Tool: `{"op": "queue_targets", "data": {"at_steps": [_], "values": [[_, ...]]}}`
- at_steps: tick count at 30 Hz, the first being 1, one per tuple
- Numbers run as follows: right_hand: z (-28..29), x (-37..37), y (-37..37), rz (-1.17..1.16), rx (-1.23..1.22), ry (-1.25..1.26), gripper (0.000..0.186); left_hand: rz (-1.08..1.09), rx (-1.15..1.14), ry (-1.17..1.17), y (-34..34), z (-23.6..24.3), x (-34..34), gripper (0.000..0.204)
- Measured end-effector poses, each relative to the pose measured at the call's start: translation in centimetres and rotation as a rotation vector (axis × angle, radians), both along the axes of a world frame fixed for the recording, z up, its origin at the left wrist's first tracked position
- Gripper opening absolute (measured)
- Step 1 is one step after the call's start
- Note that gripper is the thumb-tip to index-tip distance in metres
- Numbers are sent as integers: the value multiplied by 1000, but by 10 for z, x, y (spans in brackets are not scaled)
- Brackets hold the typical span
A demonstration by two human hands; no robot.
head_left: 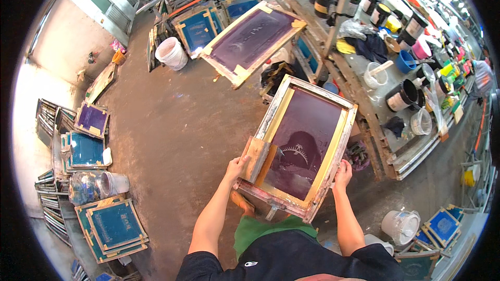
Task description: The person uses a squeegee to spread dark ink across a screen-printing frame, then lifts the frame, pours more ink from a black container, and continues squeegeeing the ink evenly across the mesh. The person briefly repositions the frame on the workbench and resumes spreading ink.
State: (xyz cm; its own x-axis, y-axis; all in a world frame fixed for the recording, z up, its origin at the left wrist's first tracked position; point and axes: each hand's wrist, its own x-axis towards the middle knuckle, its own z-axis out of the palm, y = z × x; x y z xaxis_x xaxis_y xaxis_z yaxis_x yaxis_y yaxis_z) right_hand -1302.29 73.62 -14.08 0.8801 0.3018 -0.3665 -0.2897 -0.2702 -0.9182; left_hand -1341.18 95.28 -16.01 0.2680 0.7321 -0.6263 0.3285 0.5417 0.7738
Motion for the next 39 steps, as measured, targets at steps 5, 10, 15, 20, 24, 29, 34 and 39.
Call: {"op": "queue_targets", "data": {"at_steps": [5,10,15,20,24,29,34,39], "values": [[71,-101,63,63,101,35,21,97,77,-34,28,26,-102,60],[111,-216,184,245,254,-9,22,286,162,-24,93,59,-239,56],[146,-378,295,477,444,262,27,488,168,-68,166,148,-404,63],[188,-509,329,958,607,548,40,594,219,-82,216,216,-566,63],[215,-527,339,1330,620,665,52,713,213,97,223,255,-606,73],[208,-515,400,1463,656,776,54,798,228,125,262,227,-637,81],[178,-492,531,1349,671,734,44,749,357,257,384,212,-586,81],[74,-429,676,1302,124,66,37,706,512,158,483,273,-468,82]]}}
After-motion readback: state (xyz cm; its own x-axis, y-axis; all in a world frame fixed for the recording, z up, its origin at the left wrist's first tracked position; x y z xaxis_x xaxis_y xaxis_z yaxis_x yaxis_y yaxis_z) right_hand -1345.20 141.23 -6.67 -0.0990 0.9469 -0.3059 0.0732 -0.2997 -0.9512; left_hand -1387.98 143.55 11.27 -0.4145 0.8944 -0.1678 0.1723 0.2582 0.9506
